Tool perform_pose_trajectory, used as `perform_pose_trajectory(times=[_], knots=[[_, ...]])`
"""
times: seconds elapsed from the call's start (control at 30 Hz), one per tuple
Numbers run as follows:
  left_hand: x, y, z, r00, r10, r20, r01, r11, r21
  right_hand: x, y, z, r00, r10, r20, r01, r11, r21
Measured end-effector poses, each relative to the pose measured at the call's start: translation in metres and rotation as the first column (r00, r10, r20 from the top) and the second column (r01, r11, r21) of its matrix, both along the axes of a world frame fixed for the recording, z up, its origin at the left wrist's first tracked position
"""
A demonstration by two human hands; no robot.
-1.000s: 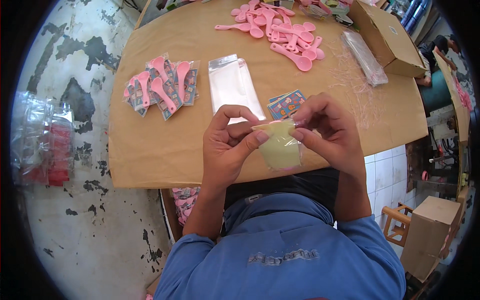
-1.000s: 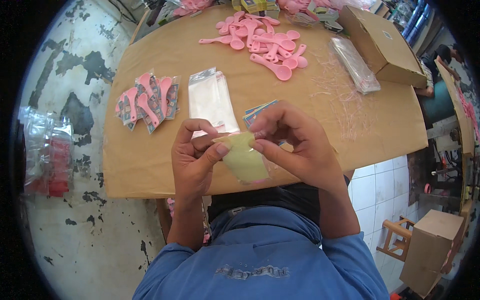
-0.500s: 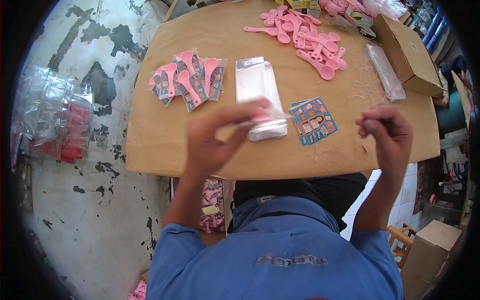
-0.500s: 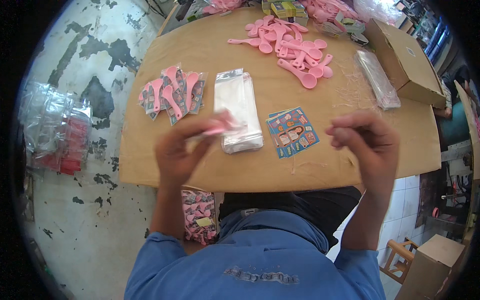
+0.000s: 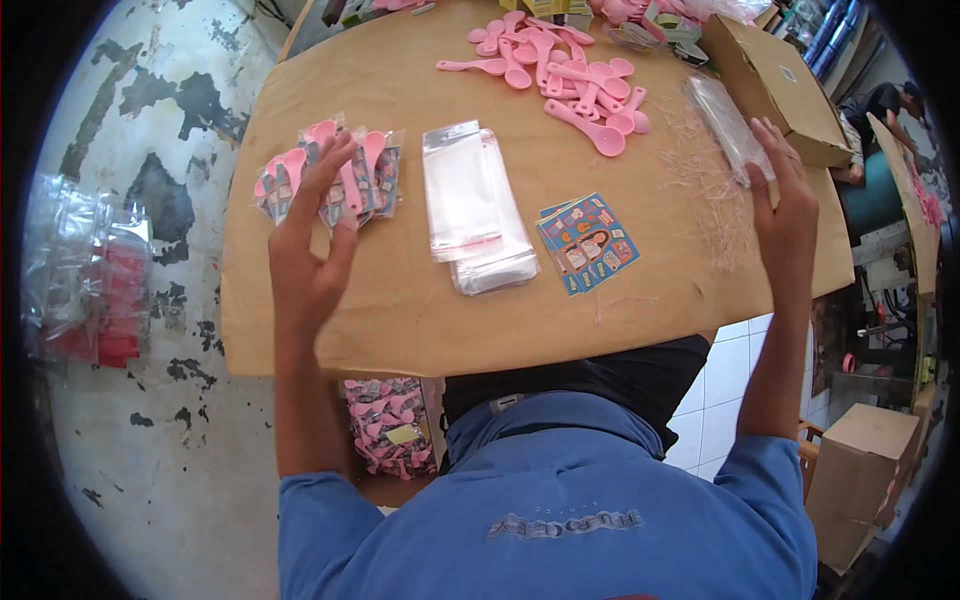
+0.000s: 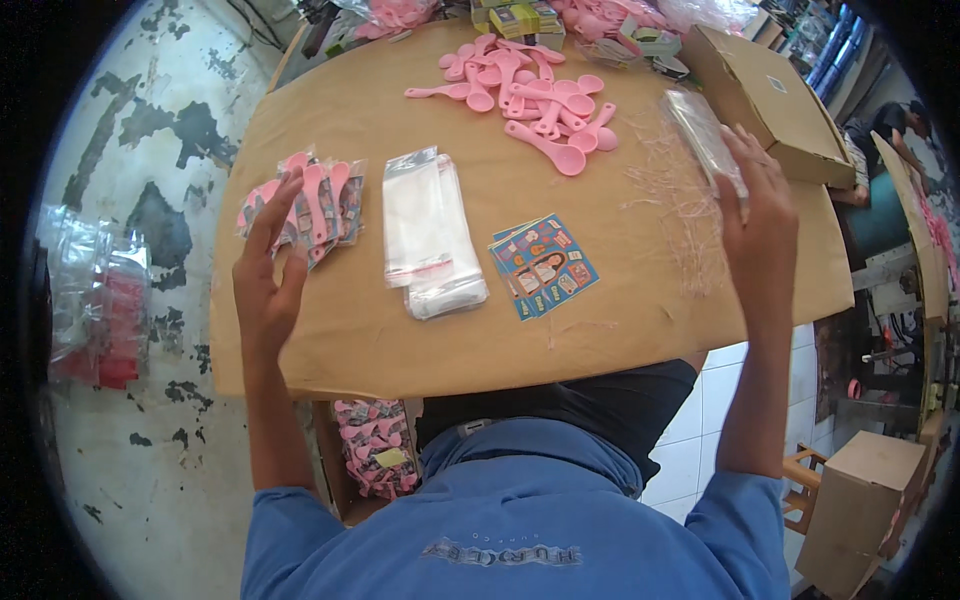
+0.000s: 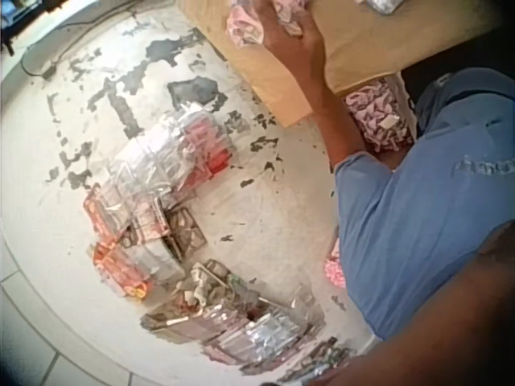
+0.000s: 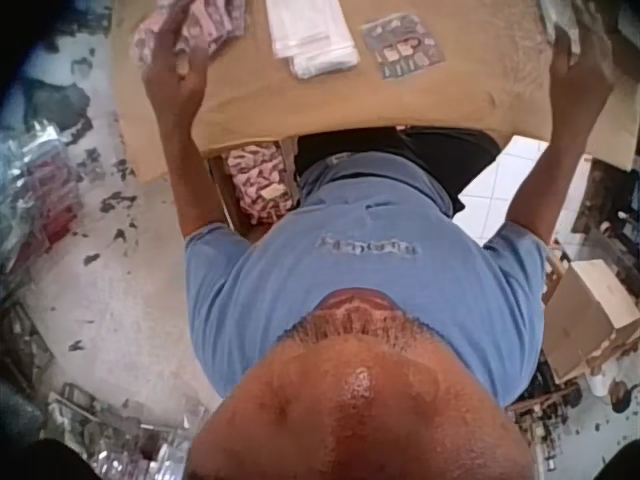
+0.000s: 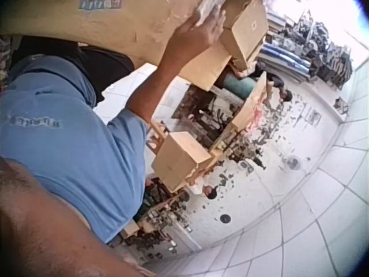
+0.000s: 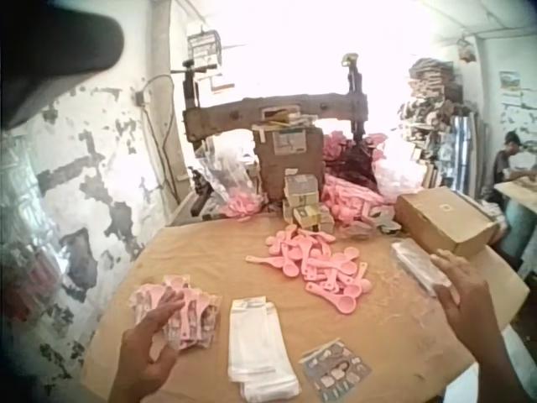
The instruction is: The person repeatedly picks up pink plastic spoons and small printed cards, places them into small clear plastic bags, and sets the sealed bags aside on the table. The process is repeated continuously with items taken from piles on the table.
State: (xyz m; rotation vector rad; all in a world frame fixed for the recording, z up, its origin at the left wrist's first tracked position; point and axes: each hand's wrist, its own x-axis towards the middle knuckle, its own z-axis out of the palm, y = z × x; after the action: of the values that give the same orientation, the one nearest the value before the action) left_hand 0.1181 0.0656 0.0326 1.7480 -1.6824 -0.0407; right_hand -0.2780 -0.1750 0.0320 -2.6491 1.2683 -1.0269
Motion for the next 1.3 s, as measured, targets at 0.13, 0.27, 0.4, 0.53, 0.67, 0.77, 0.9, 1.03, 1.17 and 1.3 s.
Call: perform_pose_trajectory(times=[0.13,0.27,0.4,0.53,0.67,0.77,0.9,1.03,1.17,1.3], knots=[[-0.096,-0.017,-0.009,0.677,-0.397,-0.62,0.178,0.906,-0.385,0.052,0.053,-0.004,0.937,0.207,0.281,-0.224,0.974,0.029],[-0.195,-0.042,-0.004,0.228,-0.564,-0.793,0.413,0.794,-0.446,0.106,0.113,-0.025,0.67,0.533,0.517,-0.579,0.811,-0.084],[-0.185,-0.062,0.003,0.205,-0.679,-0.705,0.229,0.734,-0.639,0.104,0.19,-0.043,0.48,0.398,0.782,-0.768,0.622,0.154],[-0.143,-0.071,0.037,-0.083,-0.763,-0.642,-0.029,0.645,-0.763,0.071,0.199,-0.052,0.387,0.816,0.429,-0.918,0.301,0.256],[-0.182,-0.067,0.041,-0.314,-0.846,-0.43,-0.217,0.505,-0.835,0.082,0.189,-0.054,0.446,0.832,0.329,-0.881,0.473,0.0],[-0.227,-0.05,-0.037,-0.376,-0.775,-0.507,0.108,0.507,-0.855,0.11,0.147,-0.027,0.358,0.836,0.416,-0.734,0.527,-0.429],[-0.228,-0.017,-0.035,0.169,-0.617,-0.769,0.641,0.661,-0.39,0.086,0.082,0.009,0.585,0.41,0.7,-0.428,0.889,-0.162],[-0.161,-0.005,-0.032,0.092,-0.729,-0.679,0.849,0.413,-0.329,0.044,0.045,-0.01,0.953,-0.092,0.288,0.02,0.97,0.243],[-0.111,-0.01,-0.02,0.779,-0.117,-0.616,0.081,0.993,-0.085,0.06,0.075,-0.042,0.989,0.018,0.148,-0.093,0.852,0.515],[-0.059,-0.03,-0.026,0.858,0.403,-0.319,-0.324,0.906,0.273,0.087,0.105,-0.051,0.999,0.013,-0.042,0.0,0.953,0.302]])
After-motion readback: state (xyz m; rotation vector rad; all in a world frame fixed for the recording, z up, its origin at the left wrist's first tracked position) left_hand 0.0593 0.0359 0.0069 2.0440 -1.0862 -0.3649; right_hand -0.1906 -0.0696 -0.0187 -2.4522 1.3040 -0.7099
